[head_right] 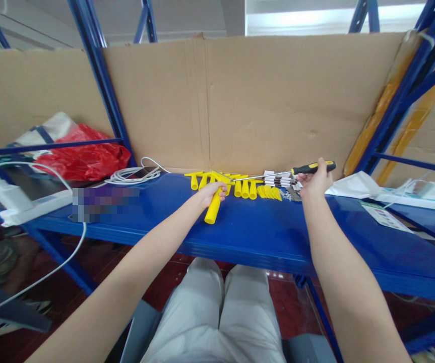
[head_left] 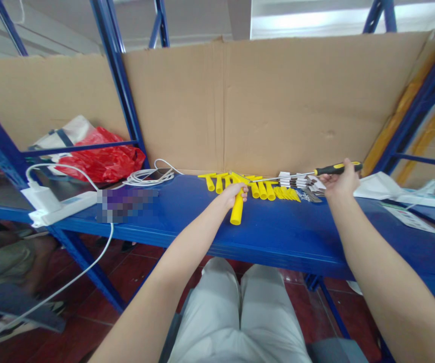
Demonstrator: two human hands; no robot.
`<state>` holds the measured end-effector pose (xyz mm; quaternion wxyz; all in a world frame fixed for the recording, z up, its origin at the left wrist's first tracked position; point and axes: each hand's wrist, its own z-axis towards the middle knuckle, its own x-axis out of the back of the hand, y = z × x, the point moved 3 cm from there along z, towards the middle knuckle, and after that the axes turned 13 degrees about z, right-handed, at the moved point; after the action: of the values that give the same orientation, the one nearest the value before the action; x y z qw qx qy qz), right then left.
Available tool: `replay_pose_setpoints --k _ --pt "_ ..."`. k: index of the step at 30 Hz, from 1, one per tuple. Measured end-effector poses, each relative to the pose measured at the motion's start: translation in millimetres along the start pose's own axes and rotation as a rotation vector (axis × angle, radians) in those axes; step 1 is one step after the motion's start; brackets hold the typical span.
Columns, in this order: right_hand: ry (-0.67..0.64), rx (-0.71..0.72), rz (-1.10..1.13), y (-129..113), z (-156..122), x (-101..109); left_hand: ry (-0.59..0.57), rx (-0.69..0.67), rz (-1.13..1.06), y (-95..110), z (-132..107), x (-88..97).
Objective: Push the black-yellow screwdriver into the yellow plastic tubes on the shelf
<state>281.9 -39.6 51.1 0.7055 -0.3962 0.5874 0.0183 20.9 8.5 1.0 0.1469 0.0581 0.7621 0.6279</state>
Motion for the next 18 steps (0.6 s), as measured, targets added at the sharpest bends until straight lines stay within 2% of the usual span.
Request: replay_pose_setpoints --k 12,18 --pt "-0.004 0.011 -0.018 1.8 3.5 1.4 0.0 0.003 0.023 -0.7 -0.9 -0.6" --pt "-0.104 -0.009 -0.042 0.3 -1.1 -2.9 0.061 -0.047 0.142 -0.1 -1.0 1.2"
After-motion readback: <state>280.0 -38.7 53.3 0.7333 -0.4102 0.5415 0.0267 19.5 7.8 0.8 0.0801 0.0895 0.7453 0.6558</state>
